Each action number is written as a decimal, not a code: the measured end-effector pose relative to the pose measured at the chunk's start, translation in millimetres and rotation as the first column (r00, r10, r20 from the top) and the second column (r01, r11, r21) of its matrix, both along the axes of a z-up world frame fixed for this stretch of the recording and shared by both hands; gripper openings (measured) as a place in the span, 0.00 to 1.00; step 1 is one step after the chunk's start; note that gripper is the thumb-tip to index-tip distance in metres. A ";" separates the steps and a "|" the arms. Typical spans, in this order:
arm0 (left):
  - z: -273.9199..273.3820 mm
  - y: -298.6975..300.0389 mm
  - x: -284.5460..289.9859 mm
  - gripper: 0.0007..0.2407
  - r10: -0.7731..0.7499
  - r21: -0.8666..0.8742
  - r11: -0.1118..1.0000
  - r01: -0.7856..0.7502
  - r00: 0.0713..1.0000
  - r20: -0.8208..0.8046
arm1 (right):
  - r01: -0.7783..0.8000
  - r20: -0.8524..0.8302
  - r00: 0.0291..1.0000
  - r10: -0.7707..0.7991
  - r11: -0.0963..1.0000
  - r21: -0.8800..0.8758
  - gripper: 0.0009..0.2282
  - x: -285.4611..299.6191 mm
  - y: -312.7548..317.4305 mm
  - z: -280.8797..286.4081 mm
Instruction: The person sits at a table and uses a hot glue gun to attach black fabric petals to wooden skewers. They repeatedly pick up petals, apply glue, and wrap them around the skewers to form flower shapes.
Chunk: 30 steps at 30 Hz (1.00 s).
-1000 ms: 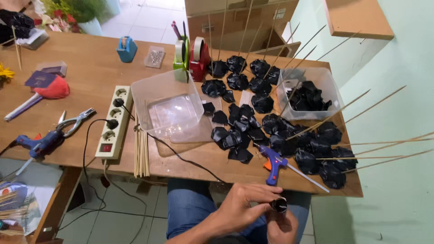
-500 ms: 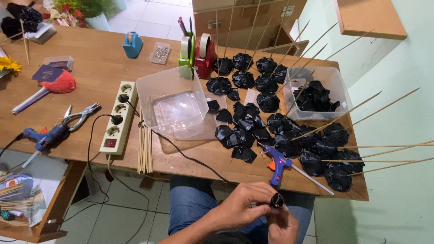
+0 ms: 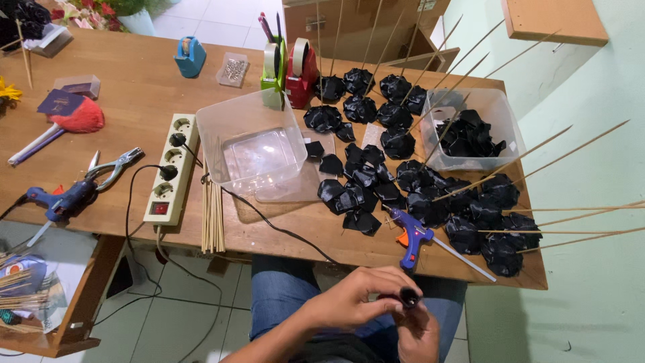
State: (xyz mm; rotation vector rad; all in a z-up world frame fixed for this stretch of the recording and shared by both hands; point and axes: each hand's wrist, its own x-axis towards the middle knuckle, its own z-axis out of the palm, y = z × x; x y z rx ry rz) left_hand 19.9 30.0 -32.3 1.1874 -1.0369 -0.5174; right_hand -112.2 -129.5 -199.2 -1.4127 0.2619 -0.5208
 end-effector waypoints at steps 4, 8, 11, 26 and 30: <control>6.1 0.7 0.7 0.08 0.009 -0.019 1.000 -0.008 1.000 0.010 | -0.049 -0.109 0.993 0.042 0.997 -0.063 0.09 9.8 9.3 53.4; 7.1 1.3 -0.5 0.13 -0.012 -0.018 1.000 0.012 0.999 0.041 | -0.105 -0.025 0.994 0.102 0.944 -0.313 0.09 10.0 2.6 55.9; 4.8 2.0 1.2 0.14 -0.049 -0.002 0.999 0.049 0.998 0.026 | -0.115 -0.243 0.969 0.045 0.952 -0.284 0.13 4.5 0.2 49.3; -12.9 -3.0 -4.4 0.10 0.141 -0.001 0.990 -0.143 0.974 -0.176 | -0.186 -0.195 0.970 0.143 0.956 -0.228 0.06 12.9 15.0 81.4; -13.3 -1.4 -0.9 0.09 0.113 -0.008 0.993 -0.116 0.981 -0.157 | -0.212 -0.216 0.961 0.171 0.960 -0.184 0.13 21.6 19.6 107.0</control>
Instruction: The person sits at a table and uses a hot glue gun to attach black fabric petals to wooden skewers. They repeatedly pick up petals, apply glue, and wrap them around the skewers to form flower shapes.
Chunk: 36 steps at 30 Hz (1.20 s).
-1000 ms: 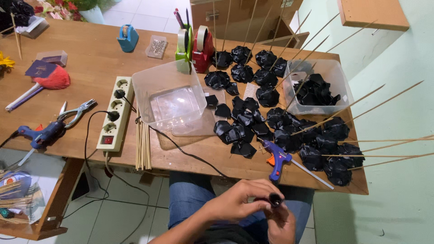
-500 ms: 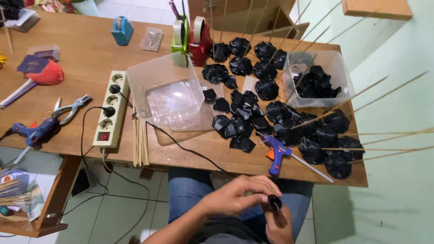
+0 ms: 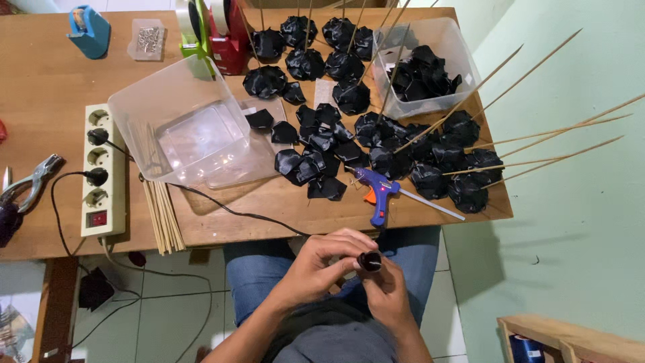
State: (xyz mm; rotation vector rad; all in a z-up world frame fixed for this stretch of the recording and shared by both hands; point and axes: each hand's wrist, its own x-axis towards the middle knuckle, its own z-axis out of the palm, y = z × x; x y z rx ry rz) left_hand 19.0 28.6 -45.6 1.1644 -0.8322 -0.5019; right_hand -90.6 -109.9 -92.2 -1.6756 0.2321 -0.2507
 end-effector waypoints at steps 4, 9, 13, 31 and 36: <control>2.6 3.5 4.6 0.08 -0.044 -0.020 0.999 0.044 0.999 -0.002 | -0.023 0.096 0.995 0.042 0.981 -0.193 0.07 -4.0 -8.1 -23.6; 16.8 12.7 7.7 0.14 -0.117 0.043 0.992 0.115 0.992 0.047 | -0.164 -0.006 0.986 0.164 0.985 0.046 0.11 -2.2 -6.0 -18.2; 15.5 14.8 1.7 0.15 -0.021 0.038 0.999 0.016 0.992 0.128 | -0.128 0.041 0.991 0.128 0.992 -0.001 0.06 -2.1 -5.2 -40.7; -0.9 28.6 3.0 0.19 0.238 0.076 0.964 -0.255 0.954 0.180 | -0.152 0.025 0.988 0.150 0.962 0.226 0.10 19.4 23.2 -73.3; 0.1 32.6 2.8 0.16 0.307 0.086 0.946 -0.314 0.948 0.088 | -0.265 -0.103 0.953 0.284 0.950 0.166 0.14 35.3 24.9 -20.3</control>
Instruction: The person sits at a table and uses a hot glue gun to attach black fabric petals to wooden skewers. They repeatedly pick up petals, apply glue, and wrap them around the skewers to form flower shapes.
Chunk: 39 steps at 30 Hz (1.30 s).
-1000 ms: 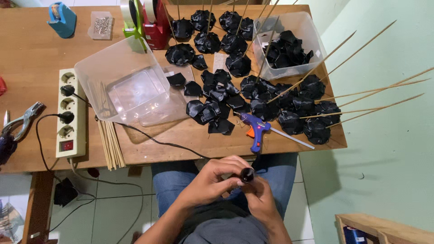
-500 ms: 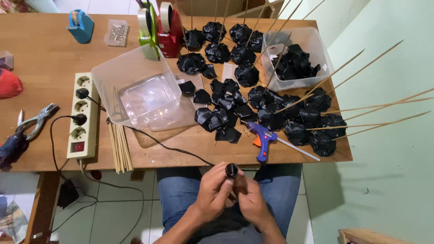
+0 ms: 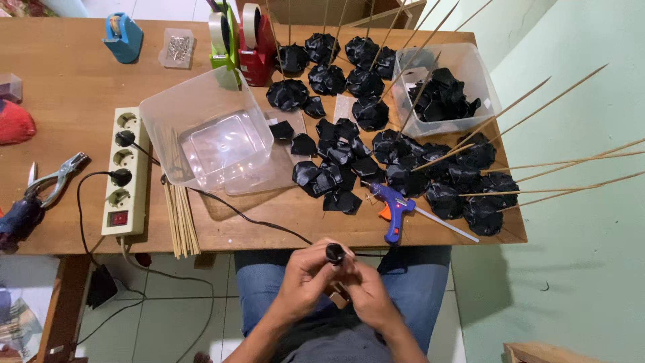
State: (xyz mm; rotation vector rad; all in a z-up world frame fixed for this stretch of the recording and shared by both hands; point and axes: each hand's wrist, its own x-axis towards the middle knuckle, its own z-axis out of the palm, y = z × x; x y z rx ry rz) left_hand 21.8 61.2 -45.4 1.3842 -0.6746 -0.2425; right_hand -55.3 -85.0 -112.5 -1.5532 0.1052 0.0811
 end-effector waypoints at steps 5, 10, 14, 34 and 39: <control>-15.2 21.2 2.3 0.13 0.099 -0.142 0.983 -0.113 0.990 -0.103 | 0.024 0.225 0.972 0.067 0.925 -0.380 0.07 50.6 9.9 20.9; -31.5 25.0 8.3 0.11 0.204 -0.396 0.868 -0.301 0.942 -0.268 | 0.242 0.410 0.910 0.055 0.734 -0.634 0.06 143.8 16.9 7.3; -43.0 25.2 6.8 0.08 0.133 -0.450 0.831 -0.328 0.902 -0.412 | 0.265 0.325 0.944 0.057 0.457 -0.849 0.15 192.0 20.2 -8.0; -33.6 23.2 44.1 0.04 0.502 0.181 0.864 -0.470 0.772 -0.390 | 0.359 0.383 0.902 -0.199 0.838 -0.410 0.11 175.0 12.3 39.7; -52.2 16.1 47.0 0.01 0.356 0.085 0.931 -0.356 0.825 -0.440 | 0.435 0.419 0.849 -0.323 0.876 -0.207 0.08 145.6 -12.0 51.3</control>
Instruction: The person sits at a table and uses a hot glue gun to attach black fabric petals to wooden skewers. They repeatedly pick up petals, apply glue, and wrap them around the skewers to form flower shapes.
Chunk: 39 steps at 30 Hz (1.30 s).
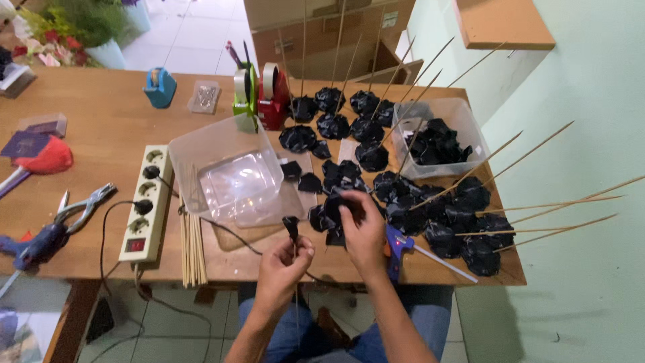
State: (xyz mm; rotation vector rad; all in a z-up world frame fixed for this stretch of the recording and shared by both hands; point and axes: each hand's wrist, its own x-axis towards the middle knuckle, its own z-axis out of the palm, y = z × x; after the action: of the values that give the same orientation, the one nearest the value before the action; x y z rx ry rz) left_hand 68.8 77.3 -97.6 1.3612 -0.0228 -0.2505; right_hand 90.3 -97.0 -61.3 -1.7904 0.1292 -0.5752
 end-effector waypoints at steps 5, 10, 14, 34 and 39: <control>35.8 -17.7 -9.1 0.05 -0.089 -0.006 0.996 0.089 0.995 0.041 | 0.071 -0.048 0.996 -0.069 0.996 0.055 0.09 -42.0 -11.1 6.5; 29.7 -35.9 -12.2 0.11 -0.129 0.006 0.992 0.129 0.992 0.007 | 0.104 -0.034 0.994 -0.100 0.981 0.164 0.11 -68.8 -20.2 -2.0; 11.2 -46.3 -11.8 0.09 -0.179 0.004 0.984 0.179 0.984 0.001 | 0.143 -0.116 0.986 -0.116 0.955 0.259 0.15 -83.6 -28.3 -1.3; 36.1 -56.9 -10.6 0.05 -0.190 0.072 0.980 0.185 0.980 0.061 | 0.147 -0.119 0.987 -0.109 0.910 0.387 0.16 -99.8 -34.3 -5.3; 54.1 -65.9 -14.9 0.08 -0.294 0.184 0.943 0.278 0.953 0.071 | 0.128 -0.160 0.985 -0.066 0.899 0.418 0.14 -101.4 -35.0 -12.3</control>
State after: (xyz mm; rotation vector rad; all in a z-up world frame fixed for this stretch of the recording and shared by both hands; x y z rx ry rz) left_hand 53.8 11.4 -43.5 1.5408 -0.2888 -0.4389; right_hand -11.1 -131.9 -73.5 -1.3972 0.4153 -0.4477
